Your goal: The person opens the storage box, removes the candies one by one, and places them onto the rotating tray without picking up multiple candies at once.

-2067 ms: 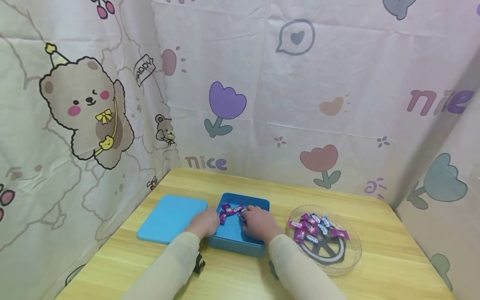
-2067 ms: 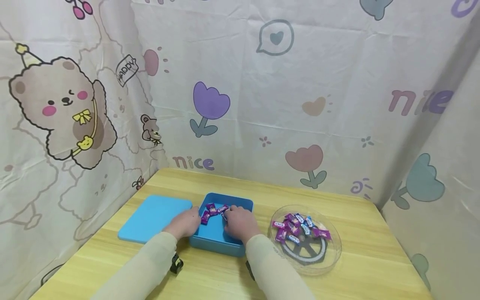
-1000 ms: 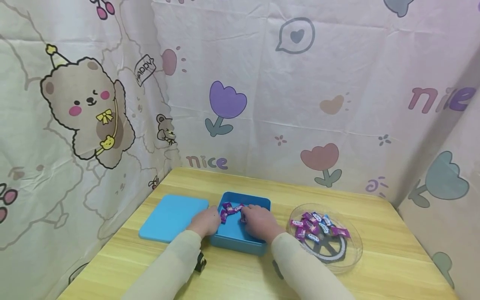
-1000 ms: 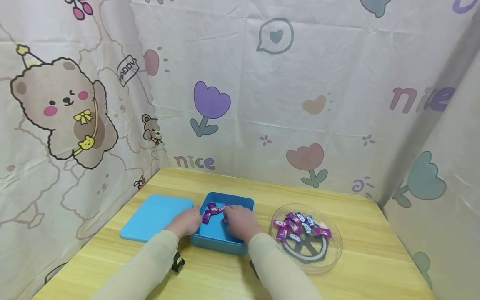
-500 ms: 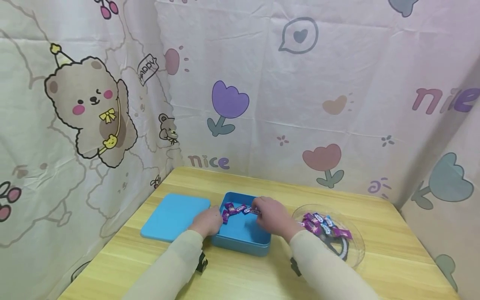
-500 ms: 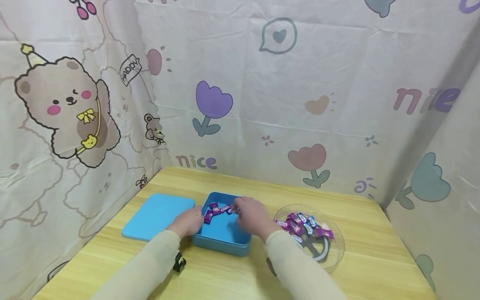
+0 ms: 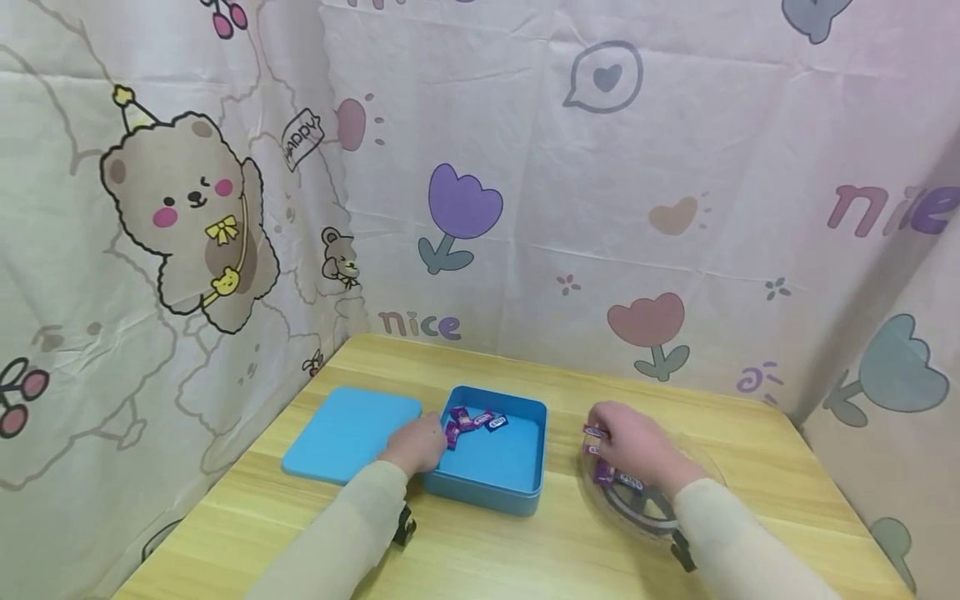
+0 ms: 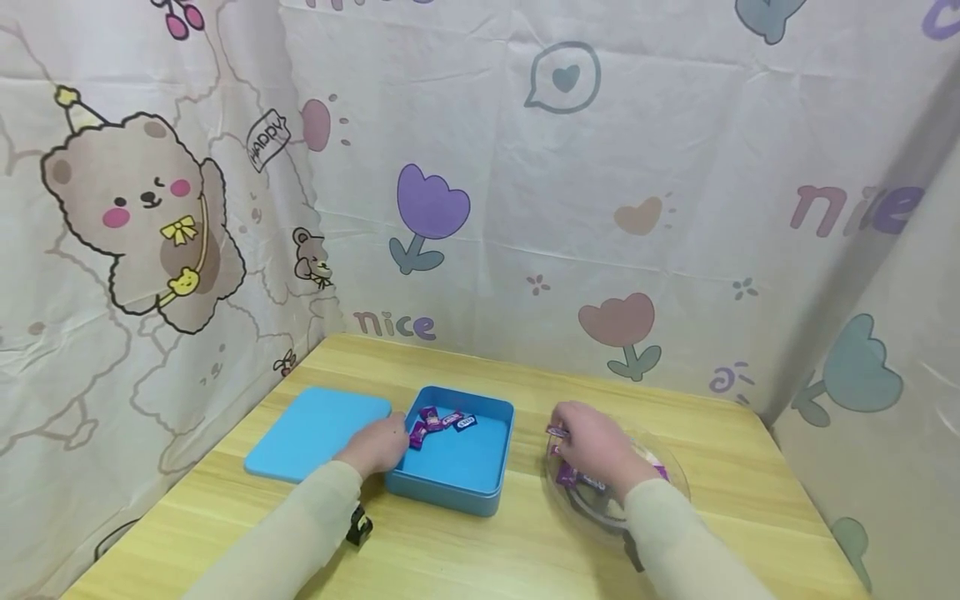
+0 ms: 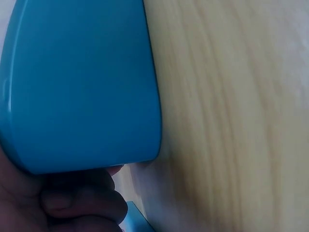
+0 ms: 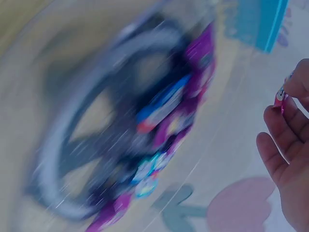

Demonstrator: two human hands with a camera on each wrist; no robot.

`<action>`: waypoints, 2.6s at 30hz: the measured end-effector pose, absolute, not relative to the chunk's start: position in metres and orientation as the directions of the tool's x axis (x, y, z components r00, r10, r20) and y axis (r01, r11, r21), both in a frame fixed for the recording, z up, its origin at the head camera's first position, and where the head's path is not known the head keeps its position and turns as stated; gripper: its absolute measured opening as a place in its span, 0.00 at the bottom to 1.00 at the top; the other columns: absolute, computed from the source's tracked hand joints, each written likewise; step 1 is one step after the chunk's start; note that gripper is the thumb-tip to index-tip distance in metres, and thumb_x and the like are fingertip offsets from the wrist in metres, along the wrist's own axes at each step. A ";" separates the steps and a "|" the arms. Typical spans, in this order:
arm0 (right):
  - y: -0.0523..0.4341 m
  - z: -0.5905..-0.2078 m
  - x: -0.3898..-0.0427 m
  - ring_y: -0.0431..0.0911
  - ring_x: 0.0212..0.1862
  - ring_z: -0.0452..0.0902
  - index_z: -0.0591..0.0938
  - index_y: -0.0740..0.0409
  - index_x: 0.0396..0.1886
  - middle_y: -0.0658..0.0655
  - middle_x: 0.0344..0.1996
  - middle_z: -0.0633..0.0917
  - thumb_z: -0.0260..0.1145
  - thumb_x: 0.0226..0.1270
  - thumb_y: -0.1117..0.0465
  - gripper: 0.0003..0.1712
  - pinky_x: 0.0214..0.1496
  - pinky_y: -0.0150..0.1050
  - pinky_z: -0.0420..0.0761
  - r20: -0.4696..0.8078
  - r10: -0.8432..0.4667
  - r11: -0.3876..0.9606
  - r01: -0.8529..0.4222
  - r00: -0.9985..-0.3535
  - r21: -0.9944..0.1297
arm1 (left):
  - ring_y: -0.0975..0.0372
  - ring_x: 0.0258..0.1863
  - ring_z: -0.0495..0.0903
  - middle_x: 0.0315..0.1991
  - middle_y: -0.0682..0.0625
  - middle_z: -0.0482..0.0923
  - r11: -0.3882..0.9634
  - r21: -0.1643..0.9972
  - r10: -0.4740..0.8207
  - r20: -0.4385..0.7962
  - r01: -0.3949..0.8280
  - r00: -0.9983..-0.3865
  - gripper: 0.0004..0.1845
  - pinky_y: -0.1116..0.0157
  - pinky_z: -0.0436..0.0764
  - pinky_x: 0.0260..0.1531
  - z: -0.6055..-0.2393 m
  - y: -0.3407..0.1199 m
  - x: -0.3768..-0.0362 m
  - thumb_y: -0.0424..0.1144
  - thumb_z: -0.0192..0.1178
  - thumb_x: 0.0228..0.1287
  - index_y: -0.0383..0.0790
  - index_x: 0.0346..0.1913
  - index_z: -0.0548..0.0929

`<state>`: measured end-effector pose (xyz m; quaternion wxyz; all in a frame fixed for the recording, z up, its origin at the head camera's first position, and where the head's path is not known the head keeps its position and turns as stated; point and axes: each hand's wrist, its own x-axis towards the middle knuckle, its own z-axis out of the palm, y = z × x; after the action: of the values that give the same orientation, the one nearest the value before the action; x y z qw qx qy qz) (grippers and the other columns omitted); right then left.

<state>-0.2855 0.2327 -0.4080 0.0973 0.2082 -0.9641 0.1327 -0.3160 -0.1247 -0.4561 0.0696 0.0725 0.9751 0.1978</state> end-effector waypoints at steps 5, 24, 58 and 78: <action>0.271 -0.421 -0.279 0.38 0.32 0.72 0.79 0.48 0.34 0.42 0.28 0.77 0.68 0.48 0.72 0.17 0.39 0.42 0.79 0.230 -0.367 0.887 -0.414 -0.901 -0.205 | 0.53 0.36 0.75 0.47 0.41 0.81 0.909 0.396 0.181 -0.097 0.129 -0.979 0.19 0.49 0.82 0.45 -0.456 -0.124 -0.314 0.37 0.51 0.76 0.25 0.59 0.75; 0.311 -0.444 -0.257 0.38 0.29 0.70 0.79 0.46 0.34 0.40 0.25 0.75 0.70 0.44 0.71 0.19 0.32 0.39 0.75 0.085 -0.323 0.928 -0.333 -0.943 -0.168 | 0.53 0.40 0.76 0.51 0.41 0.80 0.913 0.391 0.172 -0.104 0.119 -0.980 0.20 0.47 0.80 0.50 -0.460 -0.124 -0.317 0.37 0.51 0.76 0.26 0.61 0.74; 0.200 -0.415 -0.282 0.44 0.49 0.78 0.83 0.48 0.52 0.46 0.46 0.83 0.69 0.64 0.60 0.16 0.54 0.48 0.81 0.204 -0.397 0.875 -0.436 -0.895 -0.210 | 0.52 0.39 0.75 0.50 0.41 0.80 0.916 0.387 0.170 -0.128 0.108 -0.977 0.20 0.48 0.81 0.49 -0.454 -0.124 -0.319 0.38 0.50 0.76 0.27 0.62 0.74; 0.114 -0.434 -0.318 0.51 0.59 0.76 0.82 0.51 0.58 0.52 0.54 0.82 0.68 0.68 0.58 0.19 0.61 0.49 0.78 0.172 -0.490 0.841 -0.516 -0.854 -0.164 | 0.53 0.34 0.75 0.42 0.44 0.79 0.912 0.398 0.166 -0.133 0.101 -0.977 0.19 0.56 0.78 0.33 -0.456 -0.125 -0.319 0.38 0.50 0.76 0.26 0.60 0.75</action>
<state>-0.3182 0.1142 -0.4336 0.0615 0.2626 -0.9575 0.1026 -0.3192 -0.1252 -0.4561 0.0822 0.0684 0.9743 0.1984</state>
